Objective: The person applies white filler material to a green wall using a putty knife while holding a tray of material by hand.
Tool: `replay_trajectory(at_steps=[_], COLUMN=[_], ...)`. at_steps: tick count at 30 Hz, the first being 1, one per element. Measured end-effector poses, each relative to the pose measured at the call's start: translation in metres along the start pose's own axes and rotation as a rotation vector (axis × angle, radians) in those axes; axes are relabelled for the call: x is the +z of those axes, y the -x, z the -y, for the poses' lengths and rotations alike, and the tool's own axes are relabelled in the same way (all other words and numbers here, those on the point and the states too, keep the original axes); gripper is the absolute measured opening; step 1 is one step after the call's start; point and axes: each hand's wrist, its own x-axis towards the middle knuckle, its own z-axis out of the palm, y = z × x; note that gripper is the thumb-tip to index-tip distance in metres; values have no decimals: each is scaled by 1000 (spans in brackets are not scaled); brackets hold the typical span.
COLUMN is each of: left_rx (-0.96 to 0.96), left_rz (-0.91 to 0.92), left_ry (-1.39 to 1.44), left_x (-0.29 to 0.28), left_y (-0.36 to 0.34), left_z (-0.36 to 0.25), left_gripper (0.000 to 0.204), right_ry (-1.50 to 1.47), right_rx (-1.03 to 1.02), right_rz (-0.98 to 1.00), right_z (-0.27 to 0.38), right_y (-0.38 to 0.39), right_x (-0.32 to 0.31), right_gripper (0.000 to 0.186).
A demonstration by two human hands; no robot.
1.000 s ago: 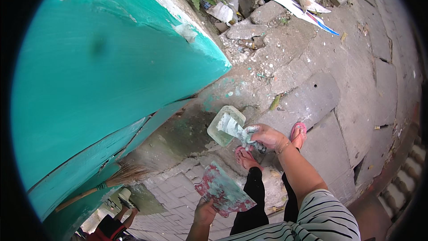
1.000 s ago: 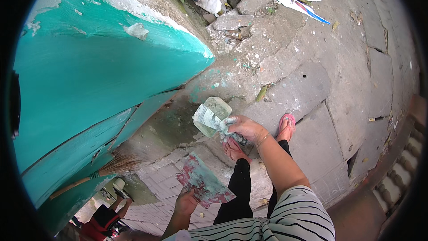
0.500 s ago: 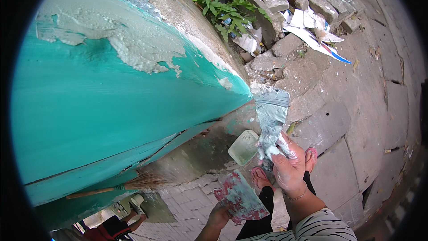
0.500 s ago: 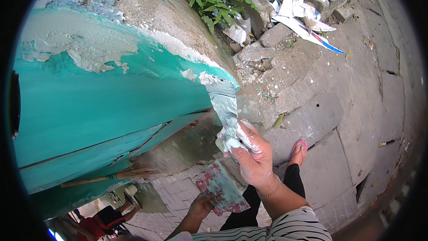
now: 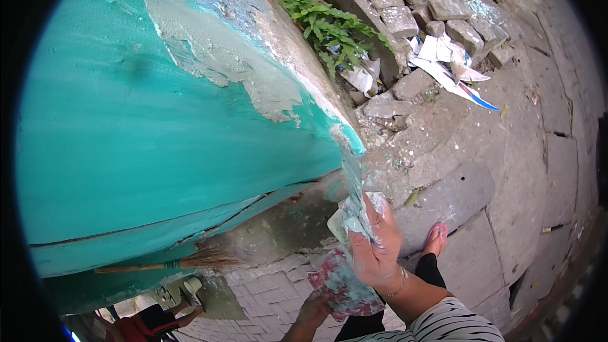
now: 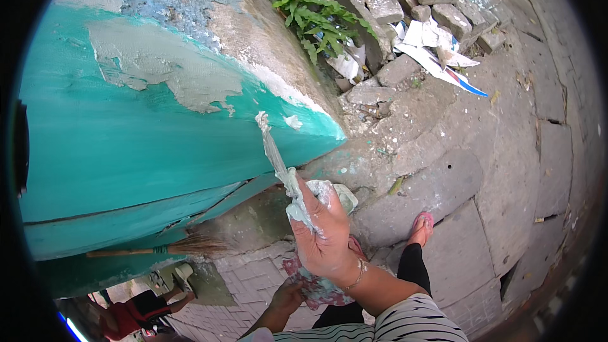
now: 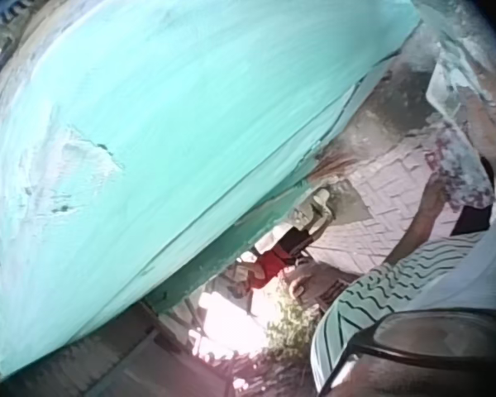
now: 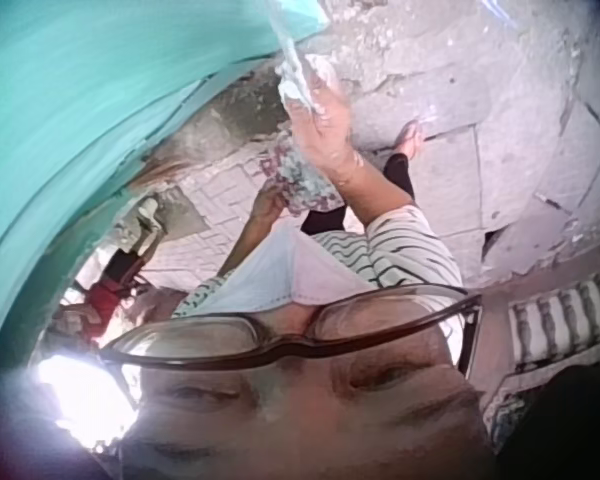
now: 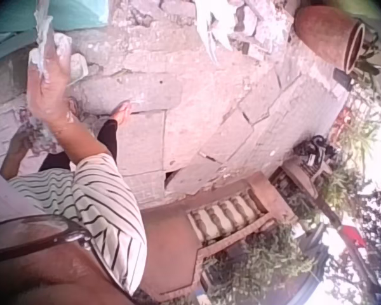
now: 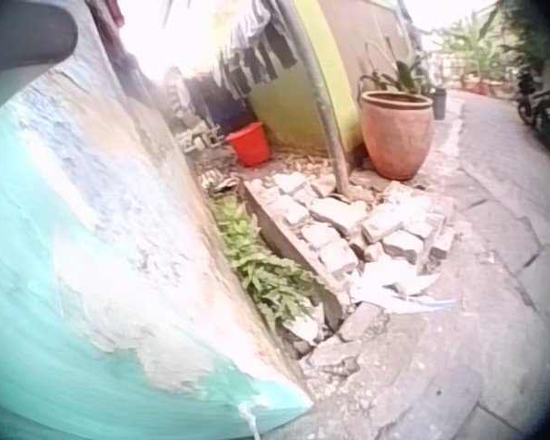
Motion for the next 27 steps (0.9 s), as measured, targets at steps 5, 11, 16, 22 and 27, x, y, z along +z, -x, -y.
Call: replay_trajectory(at_steps=[5, 11, 16, 22, 27], left_rx=[16, 43, 49, 47, 34], left_rz=[-15, -4, 19, 3, 18], left_ry=[5, 15, 20, 48, 51], left_x=[6, 12, 9, 11, -12], left_y=[6, 14, 11, 12, 8], left_z=[1, 0, 4, 6, 13], left_gripper=[54, 52, 49, 45, 51], right_ry=[79, 240, 281, 249, 245], right_rx=[-44, -97, -115, -81, -21], right_rz=[-14, -42, -57, -43, -27], right_z=[9, 17, 1, -17, -21], right_y=[0, -6, -11, -12, -1], right_x=[13, 29, 51, 61, 44], right_gripper=[52, 57, 67, 73, 66])
